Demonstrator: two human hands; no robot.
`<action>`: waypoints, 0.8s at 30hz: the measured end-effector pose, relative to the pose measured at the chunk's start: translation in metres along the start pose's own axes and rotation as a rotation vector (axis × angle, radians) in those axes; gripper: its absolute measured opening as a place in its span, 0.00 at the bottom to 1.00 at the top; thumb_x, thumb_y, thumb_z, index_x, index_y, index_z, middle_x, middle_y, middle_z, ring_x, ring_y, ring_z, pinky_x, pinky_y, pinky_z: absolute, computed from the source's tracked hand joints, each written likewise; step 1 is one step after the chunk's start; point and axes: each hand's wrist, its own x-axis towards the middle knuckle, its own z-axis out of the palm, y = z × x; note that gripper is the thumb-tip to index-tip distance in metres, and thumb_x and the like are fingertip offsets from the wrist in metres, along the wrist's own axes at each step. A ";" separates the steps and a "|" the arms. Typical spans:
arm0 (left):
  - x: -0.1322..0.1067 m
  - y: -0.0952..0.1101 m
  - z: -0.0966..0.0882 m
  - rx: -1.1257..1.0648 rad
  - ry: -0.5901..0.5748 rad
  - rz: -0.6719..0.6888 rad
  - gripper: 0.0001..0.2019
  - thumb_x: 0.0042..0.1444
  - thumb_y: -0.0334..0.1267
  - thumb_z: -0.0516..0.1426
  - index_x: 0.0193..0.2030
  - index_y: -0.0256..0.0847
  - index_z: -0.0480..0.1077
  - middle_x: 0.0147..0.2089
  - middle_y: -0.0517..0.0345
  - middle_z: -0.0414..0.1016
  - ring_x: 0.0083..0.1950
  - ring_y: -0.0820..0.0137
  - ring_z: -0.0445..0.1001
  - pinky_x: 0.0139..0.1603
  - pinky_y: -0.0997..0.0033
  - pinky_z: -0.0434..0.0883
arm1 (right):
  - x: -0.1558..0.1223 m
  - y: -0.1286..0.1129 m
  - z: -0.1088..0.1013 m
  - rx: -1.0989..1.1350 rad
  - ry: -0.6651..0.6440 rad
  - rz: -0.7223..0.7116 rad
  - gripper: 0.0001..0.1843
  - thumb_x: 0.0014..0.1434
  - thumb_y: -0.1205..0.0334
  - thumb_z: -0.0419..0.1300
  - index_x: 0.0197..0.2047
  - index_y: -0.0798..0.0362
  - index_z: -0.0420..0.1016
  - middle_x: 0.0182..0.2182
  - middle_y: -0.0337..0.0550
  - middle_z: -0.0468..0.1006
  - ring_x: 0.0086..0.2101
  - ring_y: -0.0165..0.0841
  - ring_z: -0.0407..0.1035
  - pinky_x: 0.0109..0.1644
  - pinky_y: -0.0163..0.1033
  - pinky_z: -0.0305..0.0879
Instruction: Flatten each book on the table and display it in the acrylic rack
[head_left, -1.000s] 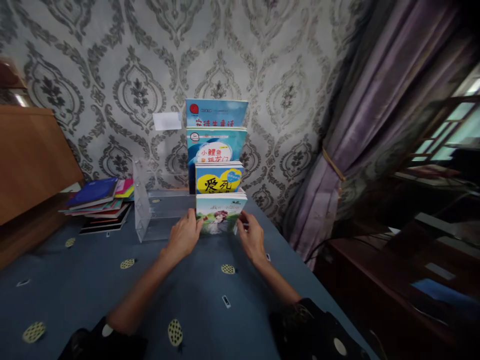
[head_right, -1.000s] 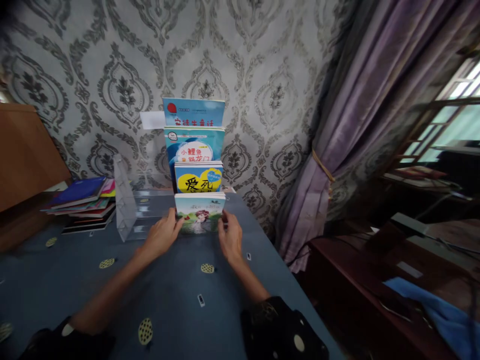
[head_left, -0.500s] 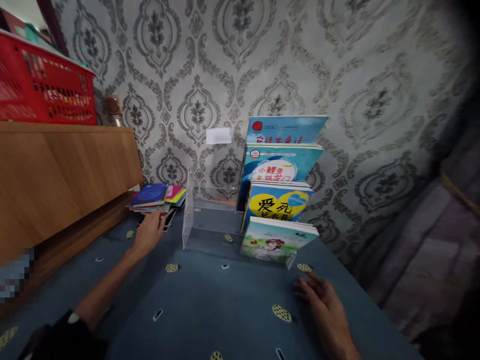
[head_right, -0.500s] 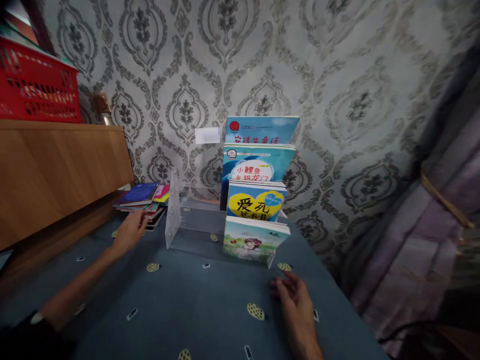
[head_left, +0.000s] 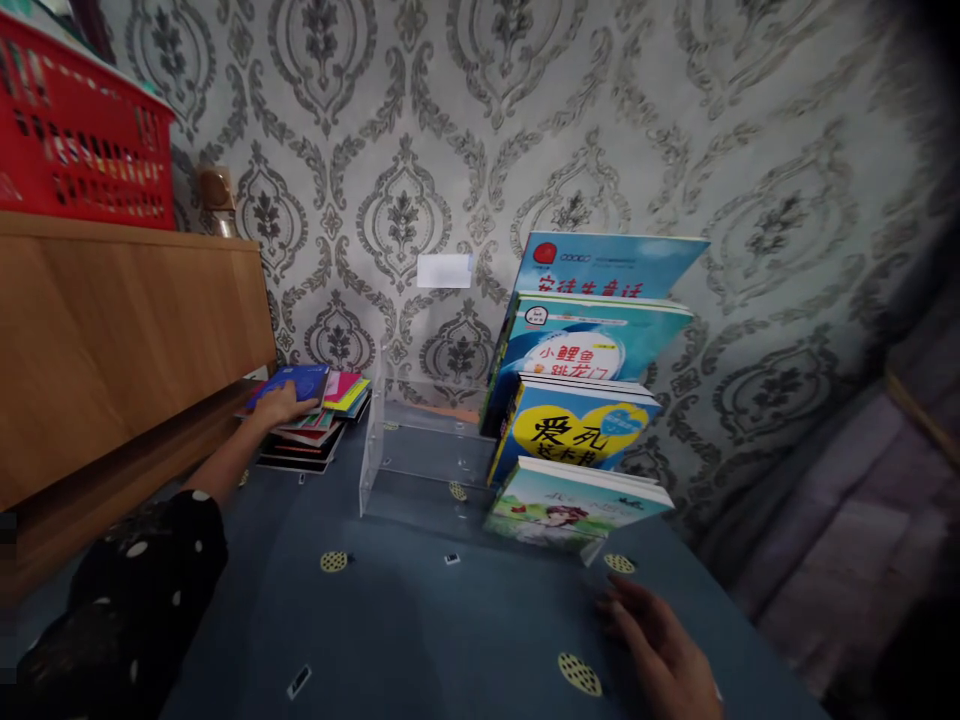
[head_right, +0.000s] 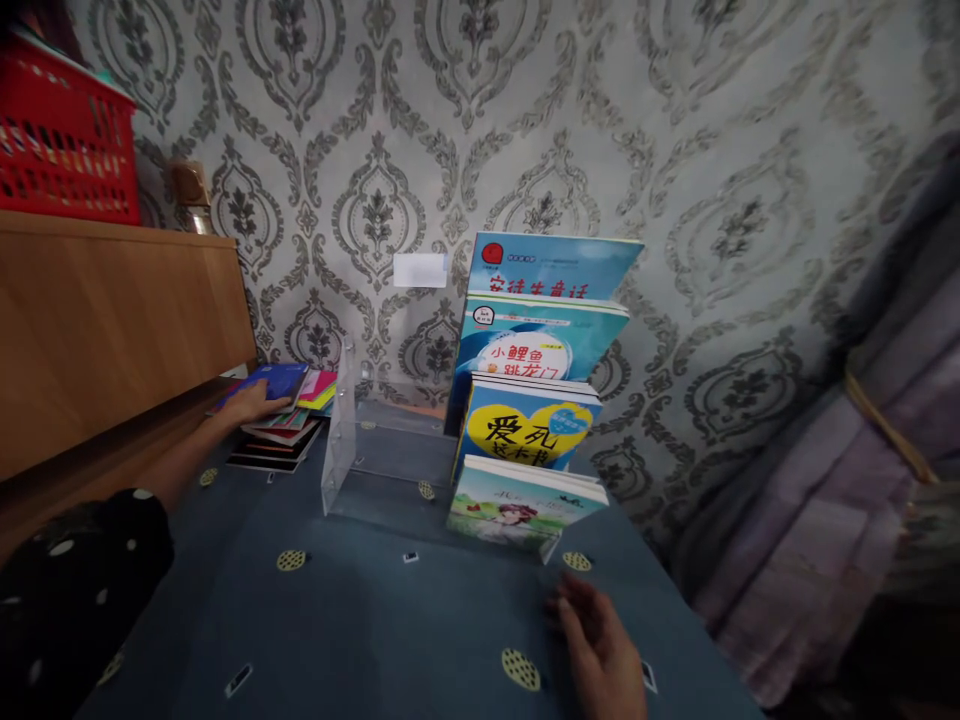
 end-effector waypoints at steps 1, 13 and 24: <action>0.005 -0.001 0.001 0.008 -0.013 -0.024 0.38 0.56 0.63 0.51 0.60 0.28 0.63 0.55 0.30 0.74 0.55 0.43 0.74 0.51 0.55 0.69 | 0.000 -0.002 0.000 -0.006 0.000 0.003 0.27 0.41 0.42 0.63 0.40 0.51 0.75 0.37 0.49 0.83 0.32 0.44 0.77 0.39 0.45 0.76; 0.026 0.006 0.003 0.064 -0.099 0.105 0.20 0.48 0.46 0.61 0.46 0.37 0.73 0.50 0.36 0.77 0.57 0.44 0.73 0.55 0.53 0.68 | 0.001 -0.005 -0.002 -0.028 -0.046 0.022 0.26 0.41 0.42 0.63 0.40 0.51 0.76 0.30 0.47 0.82 0.34 0.46 0.78 0.39 0.46 0.76; 0.022 -0.010 -0.005 -0.064 -0.054 0.127 0.18 0.45 0.45 0.61 0.42 0.40 0.75 0.45 0.43 0.79 0.52 0.45 0.76 0.52 0.54 0.70 | -0.003 -0.010 -0.001 0.031 -0.084 -0.006 0.25 0.43 0.43 0.64 0.40 0.52 0.77 0.30 0.46 0.82 0.34 0.45 0.77 0.36 0.44 0.75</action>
